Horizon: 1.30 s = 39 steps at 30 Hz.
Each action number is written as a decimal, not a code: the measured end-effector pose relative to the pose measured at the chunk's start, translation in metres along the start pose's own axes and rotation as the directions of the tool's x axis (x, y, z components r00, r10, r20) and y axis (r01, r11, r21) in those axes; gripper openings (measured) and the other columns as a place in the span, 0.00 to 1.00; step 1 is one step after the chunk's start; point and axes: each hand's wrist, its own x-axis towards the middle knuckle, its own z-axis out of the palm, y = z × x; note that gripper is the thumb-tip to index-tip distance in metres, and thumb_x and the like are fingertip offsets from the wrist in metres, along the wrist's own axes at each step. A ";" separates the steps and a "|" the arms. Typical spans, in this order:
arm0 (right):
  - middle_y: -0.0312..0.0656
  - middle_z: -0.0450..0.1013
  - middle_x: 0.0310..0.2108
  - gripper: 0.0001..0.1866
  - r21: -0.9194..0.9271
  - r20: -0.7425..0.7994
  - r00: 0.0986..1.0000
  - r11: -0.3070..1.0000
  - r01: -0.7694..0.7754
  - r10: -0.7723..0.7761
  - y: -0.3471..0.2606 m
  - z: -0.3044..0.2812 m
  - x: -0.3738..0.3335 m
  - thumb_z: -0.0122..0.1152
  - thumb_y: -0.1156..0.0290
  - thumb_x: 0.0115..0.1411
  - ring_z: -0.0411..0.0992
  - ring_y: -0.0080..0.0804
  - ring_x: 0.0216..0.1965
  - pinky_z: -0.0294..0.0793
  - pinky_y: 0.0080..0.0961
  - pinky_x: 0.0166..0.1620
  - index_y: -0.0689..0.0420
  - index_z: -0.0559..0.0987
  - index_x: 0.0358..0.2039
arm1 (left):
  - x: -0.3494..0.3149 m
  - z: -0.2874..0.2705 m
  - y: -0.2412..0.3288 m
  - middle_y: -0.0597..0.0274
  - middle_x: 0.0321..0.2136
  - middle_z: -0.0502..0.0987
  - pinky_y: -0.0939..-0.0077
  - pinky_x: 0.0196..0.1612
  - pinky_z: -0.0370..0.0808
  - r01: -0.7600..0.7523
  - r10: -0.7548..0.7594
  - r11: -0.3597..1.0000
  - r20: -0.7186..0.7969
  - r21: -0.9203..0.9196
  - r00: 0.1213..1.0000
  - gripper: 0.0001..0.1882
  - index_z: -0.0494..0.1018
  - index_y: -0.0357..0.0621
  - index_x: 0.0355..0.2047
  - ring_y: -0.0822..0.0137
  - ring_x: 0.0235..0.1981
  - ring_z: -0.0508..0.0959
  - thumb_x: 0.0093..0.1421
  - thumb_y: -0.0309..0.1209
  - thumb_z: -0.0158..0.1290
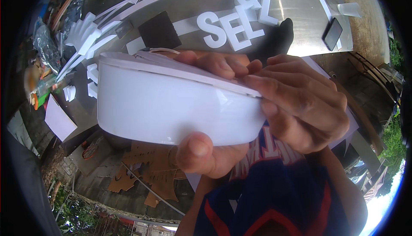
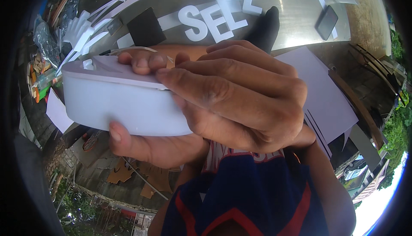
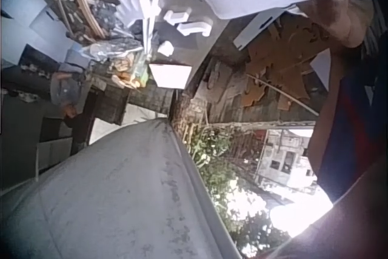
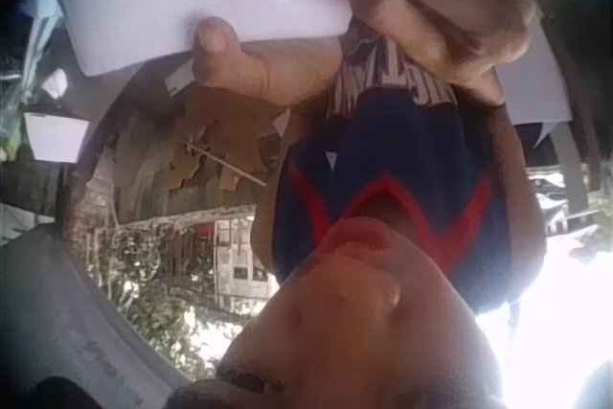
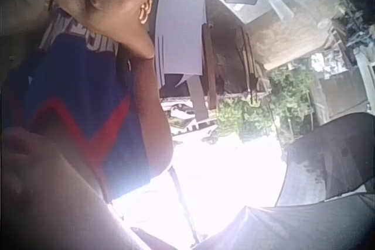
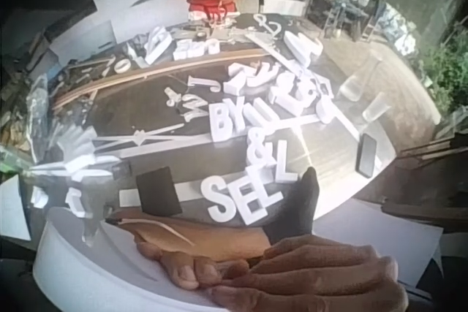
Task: Assembling and wiring LED lighting into plastic channel letters for signage.
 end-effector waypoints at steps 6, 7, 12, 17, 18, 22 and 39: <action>0.55 0.77 0.29 0.29 0.007 0.047 0.998 0.999 0.043 -0.043 0.003 -0.004 -0.001 0.71 0.57 0.47 0.78 0.44 0.29 0.77 0.35 0.36 0.73 0.77 0.38 | -0.004 0.013 -0.005 0.50 0.40 0.68 0.58 0.53 0.69 -0.030 0.034 0.999 -0.267 0.018 0.963 0.42 0.52 0.36 0.56 0.56 0.44 0.69 0.45 0.48 0.51; 0.55 0.77 0.28 0.32 -0.009 0.061 0.998 1.000 0.028 -0.027 0.003 -0.004 -0.002 0.72 0.55 0.45 0.78 0.44 0.29 0.77 0.35 0.35 0.73 0.77 0.38 | -0.005 0.013 -0.005 0.50 0.40 0.68 0.58 0.53 0.69 -0.031 0.033 0.999 -0.278 0.012 0.960 0.42 0.52 0.36 0.56 0.56 0.44 0.69 0.45 0.48 0.51; 0.57 0.77 0.28 0.32 0.026 0.052 0.998 0.999 0.019 -0.021 0.003 -0.006 -0.004 0.74 0.55 0.42 0.78 0.44 0.29 0.78 0.34 0.35 0.74 0.77 0.37 | -0.001 0.012 -0.002 0.47 0.44 0.67 0.58 0.56 0.66 -0.044 0.040 0.999 -0.165 -0.018 0.985 0.42 0.52 0.36 0.57 0.53 0.51 0.67 0.45 0.46 0.51; 0.54 0.78 0.28 0.19 0.155 0.089 0.993 0.984 -0.090 0.077 0.011 -0.013 0.000 0.69 0.66 0.48 0.78 0.42 0.29 0.78 0.31 0.34 0.70 0.79 0.34 | 0.006 0.009 0.006 0.34 0.59 0.52 0.52 0.59 0.63 0.180 -0.140 0.970 -0.225 0.166 0.964 0.43 0.50 0.31 0.61 0.43 0.62 0.55 0.48 0.44 0.49; 0.53 0.78 0.28 0.17 0.214 0.077 0.980 0.957 -0.198 0.185 0.010 -0.014 0.000 0.68 0.68 0.48 0.79 0.41 0.29 0.78 0.30 0.34 0.69 0.80 0.34 | 0.008 0.007 0.008 0.31 0.60 0.48 0.50 0.60 0.62 0.204 -0.185 0.968 -0.136 0.147 0.973 0.44 0.49 0.29 0.61 0.40 0.63 0.53 0.50 0.45 0.47; 0.50 0.78 0.27 0.11 0.215 0.086 0.924 0.899 -0.382 0.372 0.000 -0.016 -0.003 0.66 0.73 0.50 0.79 0.37 0.28 0.78 0.26 0.33 0.65 0.82 0.33 | 0.010 -0.001 0.007 0.22 0.61 0.41 0.46 0.61 0.58 0.233 -0.229 0.970 -0.061 0.071 0.972 0.46 0.45 0.23 0.61 0.35 0.64 0.48 0.51 0.45 0.45; 0.49 0.78 0.29 0.10 0.156 -0.052 0.855 0.849 -0.504 0.517 0.007 -0.023 -0.006 0.66 0.79 0.48 0.76 0.30 0.27 0.73 0.20 0.31 0.69 0.80 0.33 | 0.013 0.016 0.001 0.40 0.60 0.50 0.54 0.58 0.58 0.298 -0.283 0.955 -0.287 0.008 0.915 0.54 0.40 0.33 0.63 0.45 0.60 0.57 0.39 0.39 0.55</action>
